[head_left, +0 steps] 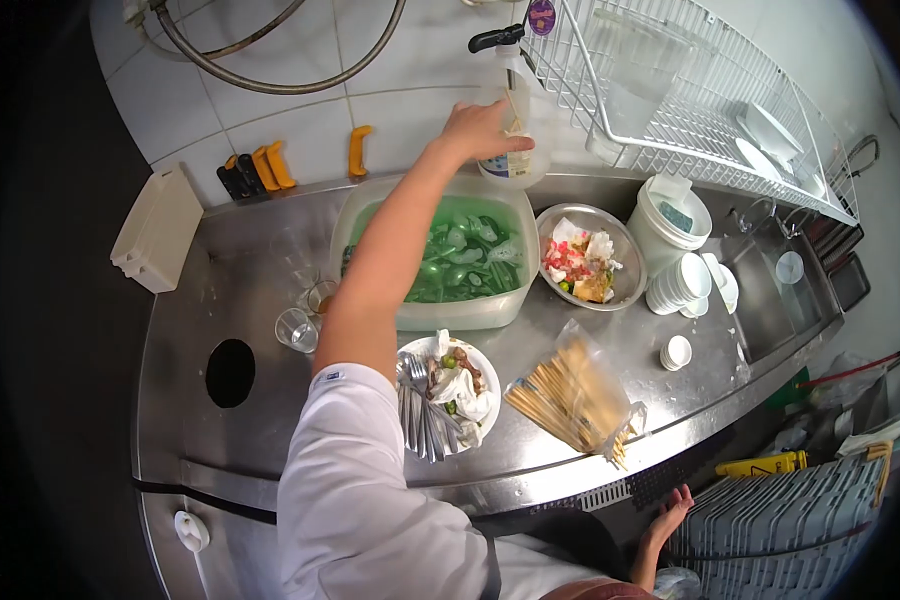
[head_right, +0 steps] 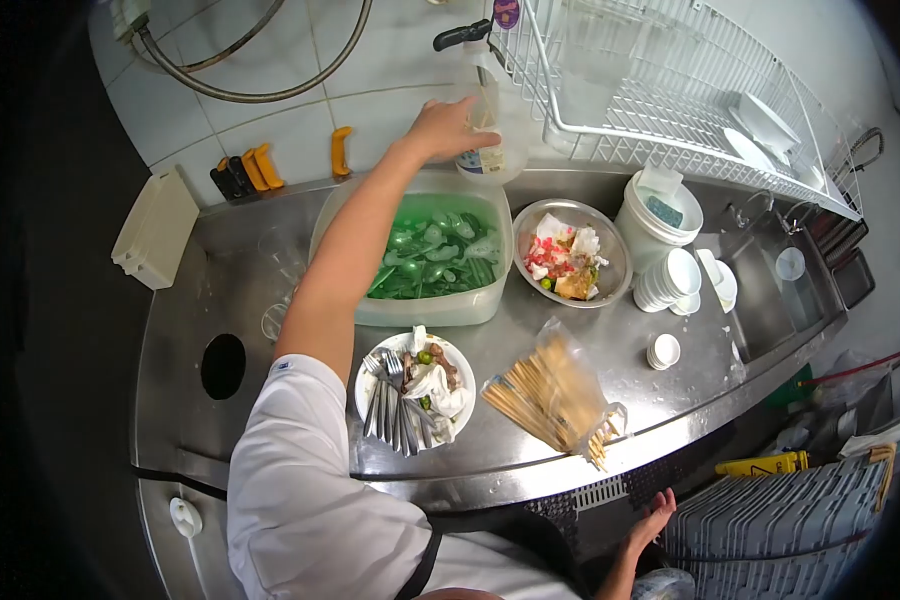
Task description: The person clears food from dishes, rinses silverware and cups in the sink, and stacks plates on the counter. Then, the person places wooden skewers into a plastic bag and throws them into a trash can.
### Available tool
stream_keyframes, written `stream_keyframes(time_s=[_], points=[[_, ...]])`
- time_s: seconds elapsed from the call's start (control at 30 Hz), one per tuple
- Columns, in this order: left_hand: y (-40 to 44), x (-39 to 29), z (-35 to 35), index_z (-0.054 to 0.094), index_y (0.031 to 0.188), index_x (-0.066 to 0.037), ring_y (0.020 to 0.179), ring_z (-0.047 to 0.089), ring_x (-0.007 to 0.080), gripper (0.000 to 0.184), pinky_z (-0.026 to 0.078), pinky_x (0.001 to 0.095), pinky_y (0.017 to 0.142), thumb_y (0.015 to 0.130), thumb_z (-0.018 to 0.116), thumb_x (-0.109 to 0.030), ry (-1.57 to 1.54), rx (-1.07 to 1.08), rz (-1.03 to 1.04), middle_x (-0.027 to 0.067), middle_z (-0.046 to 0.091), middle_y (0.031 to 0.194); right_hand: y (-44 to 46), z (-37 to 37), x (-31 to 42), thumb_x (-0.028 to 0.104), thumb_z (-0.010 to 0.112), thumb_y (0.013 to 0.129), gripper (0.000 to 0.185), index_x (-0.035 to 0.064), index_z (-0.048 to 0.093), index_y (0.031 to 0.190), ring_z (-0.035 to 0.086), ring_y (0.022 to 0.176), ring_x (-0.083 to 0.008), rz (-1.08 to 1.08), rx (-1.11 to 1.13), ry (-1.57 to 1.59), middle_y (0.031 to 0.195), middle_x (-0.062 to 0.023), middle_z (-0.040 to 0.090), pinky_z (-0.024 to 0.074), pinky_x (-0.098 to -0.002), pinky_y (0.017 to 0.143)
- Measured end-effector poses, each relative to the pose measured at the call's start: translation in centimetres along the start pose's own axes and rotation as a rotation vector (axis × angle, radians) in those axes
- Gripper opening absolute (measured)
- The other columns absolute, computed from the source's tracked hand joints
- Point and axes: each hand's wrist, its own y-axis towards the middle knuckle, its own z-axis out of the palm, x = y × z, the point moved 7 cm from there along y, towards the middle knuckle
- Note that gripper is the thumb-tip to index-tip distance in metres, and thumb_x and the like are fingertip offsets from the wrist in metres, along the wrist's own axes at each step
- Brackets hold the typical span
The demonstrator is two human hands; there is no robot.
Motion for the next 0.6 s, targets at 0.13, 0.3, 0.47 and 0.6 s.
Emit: stream_keyframes(time_s=[0.13, 0.3, 0.47, 0.6], points=[[3.3, -0.4, 1.3, 0.069, 0.094, -0.003, 0.087, 0.065, 0.0279, 0.049, 0.050, 0.0367, 0.078, 0.073, 0.070, -0.048, -0.068, 0.307, -0.006, 0.0137, 0.069, 0.088, 0.4, -0.5, -0.2, 0.071, 0.023, 0.093, 0.082, 0.0058, 0.042, 0.138, 0.043, 0.128, -0.0322, -0.027, -0.003, 0.003, 0.135, -0.0208, 0.047, 0.0327, -0.0487, 0.103], [8.3, 2.4, 0.5, 0.072, 0.091, -0.005, 0.088, 0.067, 0.0310, 0.024, 0.052, 0.0399, 0.076, 0.079, 0.062, -0.023, -0.242, 0.243, 0.016, 0.0170, 0.070, 0.093, -0.4, -2.4, -1.0, 0.072, 0.021, 0.092, 0.084, 0.0041, 0.046, 0.134, 0.047, 0.124, -0.0318, -0.016, -0.049, 0.016, 0.131, -0.0205, 0.051, 0.0337, -0.0476, 0.103], [9.4, 1.1, 1.8, 0.071, 0.095, -0.004, 0.090, 0.066, 0.0324, 0.024, 0.051, 0.0407, 0.078, 0.080, 0.055, -0.014, -0.163, 0.133, 0.124, 0.0195, 0.069, 0.097, -1.0, -4.6, -2.1, 0.073, 0.020, 0.092, 0.084, 0.0033, 0.055, 0.124, 0.051, 0.118, -0.0300, 0.075, -0.076, 0.012, 0.123, -0.0183, 0.057, 0.0356, -0.0457, 0.100], [9.0, 0.0, 2.9, 0.071, 0.101, -0.004, 0.097, 0.065, 0.0343, 0.028, 0.051, 0.0409, 0.081, 0.081, 0.054, -0.017, 0.075, 0.213, 0.116, 0.0198, 0.068, 0.106, -0.7, -5.6, -3.2, 0.071, 0.019, 0.093, 0.082, 0.0031, 0.058, 0.117, 0.054, 0.109, -0.0280, 0.075, -0.122, -0.004, 0.115, -0.0157, 0.059, 0.0383, -0.0440, 0.095]])
